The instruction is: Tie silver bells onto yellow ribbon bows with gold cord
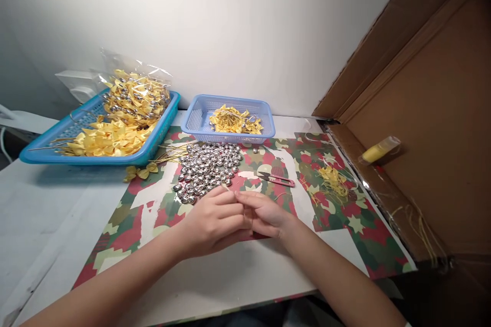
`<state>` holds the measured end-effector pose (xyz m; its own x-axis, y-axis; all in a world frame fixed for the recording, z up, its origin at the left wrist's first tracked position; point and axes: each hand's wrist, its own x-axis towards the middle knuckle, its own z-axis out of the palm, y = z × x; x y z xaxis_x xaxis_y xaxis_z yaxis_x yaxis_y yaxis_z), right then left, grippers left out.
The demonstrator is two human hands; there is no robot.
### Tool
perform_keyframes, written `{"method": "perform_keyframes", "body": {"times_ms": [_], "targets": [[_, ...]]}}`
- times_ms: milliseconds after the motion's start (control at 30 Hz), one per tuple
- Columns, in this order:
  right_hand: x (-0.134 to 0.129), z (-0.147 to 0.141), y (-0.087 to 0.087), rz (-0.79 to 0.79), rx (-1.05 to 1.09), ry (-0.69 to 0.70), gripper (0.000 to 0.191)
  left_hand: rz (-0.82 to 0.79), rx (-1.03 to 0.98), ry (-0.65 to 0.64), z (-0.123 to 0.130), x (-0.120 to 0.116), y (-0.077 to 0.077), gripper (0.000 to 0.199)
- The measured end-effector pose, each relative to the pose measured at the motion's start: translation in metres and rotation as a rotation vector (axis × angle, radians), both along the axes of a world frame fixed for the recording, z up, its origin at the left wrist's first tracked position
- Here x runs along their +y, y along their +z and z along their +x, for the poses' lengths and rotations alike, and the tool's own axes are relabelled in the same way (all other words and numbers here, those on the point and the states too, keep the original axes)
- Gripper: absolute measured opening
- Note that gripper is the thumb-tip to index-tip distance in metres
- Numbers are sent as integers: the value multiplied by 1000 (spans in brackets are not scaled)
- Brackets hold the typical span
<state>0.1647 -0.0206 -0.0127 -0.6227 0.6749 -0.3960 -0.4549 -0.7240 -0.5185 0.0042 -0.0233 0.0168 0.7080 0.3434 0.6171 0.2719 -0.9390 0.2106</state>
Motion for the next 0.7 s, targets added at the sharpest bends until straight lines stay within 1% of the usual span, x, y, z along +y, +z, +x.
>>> {"method": "perform_keyframes", "body": {"times_ms": [67,167,267,367,500,600,633,667,700], "targets": [[1,0,2,-12,9,-22,25,69,14,-1,4,-5,-4,11],[3,3,3,-13,-5,-58,26,159,28,-8,9,-11,-10,15],[5,9,3,-1,-4,-102,29,180,72,-39,12,-15,-13,20],[6,14,6,37,9,-137,26,168,111,-55,14,-19,-15,22],[7,17,14,55,-34,-178,26,133,124,-86,18,-23,-18,21],[10,19,18,73,-33,-254,26,78,134,-121,13,-20,-14,10],[11,21,19,79,-20,-293,25,52,136,-115,9,-16,-11,8],[13,23,19,88,-5,-334,24,24,138,-91,3,-11,-7,13],[14,25,21,103,13,-372,23,-14,132,-14,-5,-4,-2,15]]}}
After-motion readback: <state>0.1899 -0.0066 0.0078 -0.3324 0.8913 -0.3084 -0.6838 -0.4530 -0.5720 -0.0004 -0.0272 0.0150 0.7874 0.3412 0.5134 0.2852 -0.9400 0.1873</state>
